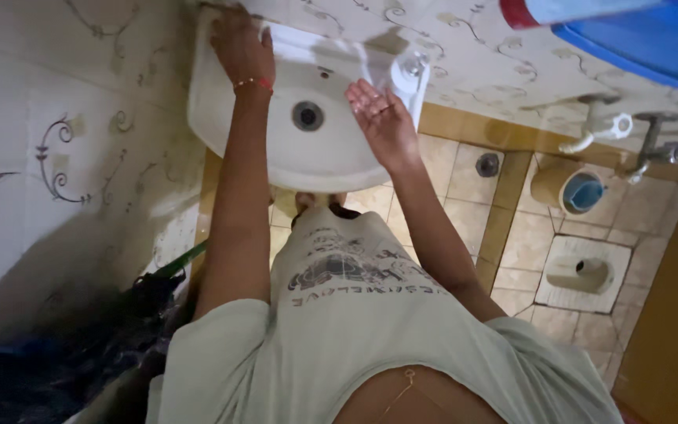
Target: The person pours water into a bucket from a blue cup, rinses the bucket, and then washes their hands at a sink.
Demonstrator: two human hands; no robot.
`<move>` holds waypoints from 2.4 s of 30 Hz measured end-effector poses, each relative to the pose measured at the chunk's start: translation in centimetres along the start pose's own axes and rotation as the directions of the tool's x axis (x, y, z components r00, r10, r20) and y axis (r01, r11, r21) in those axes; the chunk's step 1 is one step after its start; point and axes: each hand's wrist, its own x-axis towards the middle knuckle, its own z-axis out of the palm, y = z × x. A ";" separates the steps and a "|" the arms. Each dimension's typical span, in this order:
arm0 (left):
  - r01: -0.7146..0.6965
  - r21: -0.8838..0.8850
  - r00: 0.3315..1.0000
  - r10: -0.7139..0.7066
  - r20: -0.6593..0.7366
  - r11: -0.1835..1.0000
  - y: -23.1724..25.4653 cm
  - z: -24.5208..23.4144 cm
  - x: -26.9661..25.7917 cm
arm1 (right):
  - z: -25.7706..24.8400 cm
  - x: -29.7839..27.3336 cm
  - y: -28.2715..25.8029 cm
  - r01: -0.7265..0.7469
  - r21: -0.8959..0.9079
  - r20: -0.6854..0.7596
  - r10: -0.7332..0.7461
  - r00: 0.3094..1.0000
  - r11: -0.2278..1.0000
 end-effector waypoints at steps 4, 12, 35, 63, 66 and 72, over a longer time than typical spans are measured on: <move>-0.146 0.036 0.950 0.130 0.284 0.989 -2.9 8.2 -1.5 | 1.5 1.9 1.9 -0.077 0.066 0.132 0.067 0.989 0.995; 0.013 0.208 0.884 -0.109 0.455 0.978 -0.5 5.3 1.3 | 1.7 6.1 3.6 -0.112 0.004 0.149 0.110 0.983 0.994; 0.450 -0.532 0.742 -0.031 0.669 -0.718 7.0 -11.3 -9.8 | 4.8 6.6 12.3 0.263 -0.780 0.221 -0.143 0.965 0.568; 0.849 -0.509 0.273 -0.703 0.656 -0.145 -0.3 2.1 -14.6 | -4.6 21.9 19.6 0.304 -0.644 0.287 0.146 0.947 -0.702; 0.760 -0.479 0.298 -0.420 0.858 -0.440 1.8 2.8 -14.6 | -4.7 21.0 19.6 0.137 -0.949 0.155 -0.041 0.987 -0.284; 0.683 -0.405 0.349 -0.216 0.912 -0.607 3.8 4.0 -13.8 | -5.7 15.9 19.7 0.179 -0.959 0.144 -0.166 0.976 0.221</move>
